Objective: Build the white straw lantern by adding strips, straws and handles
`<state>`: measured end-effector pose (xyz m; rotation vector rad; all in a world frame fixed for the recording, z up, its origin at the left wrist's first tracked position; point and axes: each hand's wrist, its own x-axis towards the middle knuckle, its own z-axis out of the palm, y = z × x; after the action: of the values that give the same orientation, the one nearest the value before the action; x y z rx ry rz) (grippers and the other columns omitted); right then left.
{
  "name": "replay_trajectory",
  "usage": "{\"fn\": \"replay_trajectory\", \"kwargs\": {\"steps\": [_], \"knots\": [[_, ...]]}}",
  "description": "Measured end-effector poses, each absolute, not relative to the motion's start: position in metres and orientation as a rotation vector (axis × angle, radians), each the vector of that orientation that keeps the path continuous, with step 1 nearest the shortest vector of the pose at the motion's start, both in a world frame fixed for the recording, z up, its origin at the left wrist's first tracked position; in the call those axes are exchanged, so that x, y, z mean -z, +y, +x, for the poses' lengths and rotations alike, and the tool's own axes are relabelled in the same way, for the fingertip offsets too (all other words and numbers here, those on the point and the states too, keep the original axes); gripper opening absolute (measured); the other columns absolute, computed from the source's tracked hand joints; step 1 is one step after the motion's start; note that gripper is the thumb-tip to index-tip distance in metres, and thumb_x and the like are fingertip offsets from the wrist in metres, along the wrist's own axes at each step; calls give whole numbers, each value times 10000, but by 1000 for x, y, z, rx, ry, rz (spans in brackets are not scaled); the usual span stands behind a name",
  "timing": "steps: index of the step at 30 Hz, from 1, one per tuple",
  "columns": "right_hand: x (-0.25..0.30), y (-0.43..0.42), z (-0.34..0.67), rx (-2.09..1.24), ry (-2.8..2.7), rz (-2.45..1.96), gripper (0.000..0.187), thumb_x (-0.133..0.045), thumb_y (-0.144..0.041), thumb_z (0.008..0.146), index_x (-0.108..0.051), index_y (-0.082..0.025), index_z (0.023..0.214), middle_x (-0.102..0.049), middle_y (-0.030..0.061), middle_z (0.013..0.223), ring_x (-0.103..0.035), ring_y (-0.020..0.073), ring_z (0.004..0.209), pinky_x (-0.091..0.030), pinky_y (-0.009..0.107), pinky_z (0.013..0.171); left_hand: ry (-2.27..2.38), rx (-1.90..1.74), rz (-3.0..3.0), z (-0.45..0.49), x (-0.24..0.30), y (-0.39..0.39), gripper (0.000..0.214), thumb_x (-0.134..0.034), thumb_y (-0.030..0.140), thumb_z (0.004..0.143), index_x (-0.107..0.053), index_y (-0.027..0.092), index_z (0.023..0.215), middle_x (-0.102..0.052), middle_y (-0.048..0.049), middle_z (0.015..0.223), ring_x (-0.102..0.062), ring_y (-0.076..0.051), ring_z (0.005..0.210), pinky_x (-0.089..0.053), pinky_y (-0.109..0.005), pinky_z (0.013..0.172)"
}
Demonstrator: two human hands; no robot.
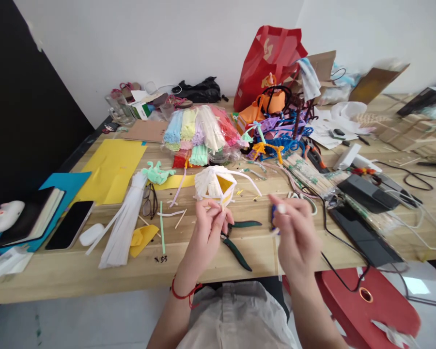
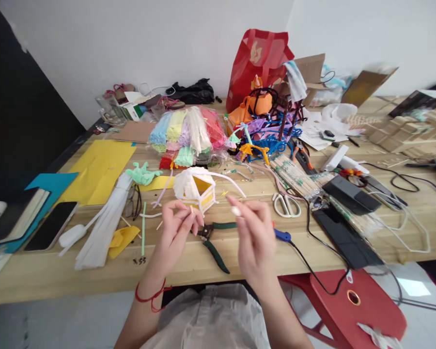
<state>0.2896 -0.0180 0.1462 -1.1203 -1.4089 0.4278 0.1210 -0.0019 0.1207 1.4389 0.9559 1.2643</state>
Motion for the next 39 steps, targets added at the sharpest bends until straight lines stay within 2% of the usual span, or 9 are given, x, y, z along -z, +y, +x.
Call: {"fn": "replay_trajectory", "kwargs": {"steps": [2,5,9,14,21,27,32,36,39], "knots": [[-143,-17,282,-467,-1566,-1098,336,-521,-178,921,-661,-338,1181,-535,49,920,-558,186,836,-479,325,680,985,-1254,1507,118,-128,-6,131,-407,259,973,-279,256,1001,-591,20,818,-503,-97,625,-444,-259,684],[-138,-12,271,-636,-1596,-1007,277,-601,-197,885,-680,-312,1124,-547,32,858,-564,158,747,-473,276,587,1053,-1249,1586,115,-135,-11,158,-420,239,964,-306,251,1074,-595,15,808,-567,-110,675,-462,-258,694],[-138,-5,265,-879,-1540,-1010,265,-665,-266,849,-656,-275,1113,-559,12,789,-578,151,693,-487,277,598,1177,-1267,1704,112,-139,-15,217,-446,200,948,-358,233,1144,-610,-21,901,-658,-139,800,-500,-263,734],[-144,-2,261,-851,-1616,-1001,162,-636,-256,863,-717,-256,1003,-540,12,734,-523,140,656,-426,261,551,1222,-1298,1877,111,-143,-18,256,-434,139,945,-365,223,1177,-623,-58,1006,-673,-160,956,-522,-264,791],[-142,-4,255,-847,-1545,-993,135,-618,-258,867,-724,-249,950,-556,16,718,-527,151,658,-425,276,559,1176,-1290,1910,112,-139,-20,241,-406,144,957,-351,220,1179,-642,-77,1042,-670,-164,991,-526,-278,818],[-142,-5,257,-1092,-1339,-926,206,-675,-277,835,-675,-247,1039,-603,-7,707,-573,136,648,-474,274,613,1150,-1270,1787,110,-134,-19,259,-452,165,948,-341,228,1173,-631,-7,859,-677,-147,832,-513,-271,764],[-140,-1,257,-1208,-1359,-965,222,-700,-338,810,-685,-216,994,-563,-28,622,-520,116,572,-443,252,552,1186,-1244,1821,109,-137,-20,252,-442,171,952,-370,219,1189,-636,-71,1013,-680,-169,921,-525,-278,768],[-137,-1,254,-1181,-1355,-990,157,-691,-353,815,-708,-208,874,-620,0,654,-543,124,587,-454,252,542,1180,-1239,1878,109,-134,-20,273,-433,164,960,-371,221,1220,-643,-85,1090,-664,-182,1034,-529,-306,851],[-134,-4,249,-1132,-1283,-1014,129,-700,-335,804,-703,-215,851,-652,5,685,-565,128,601,-470,252,553,1236,-1326,1919,112,-128,-18,266,-461,173,954,-427,218,1214,-641,-79,1104,-667,-175,1019,-540,-300,843]]}}
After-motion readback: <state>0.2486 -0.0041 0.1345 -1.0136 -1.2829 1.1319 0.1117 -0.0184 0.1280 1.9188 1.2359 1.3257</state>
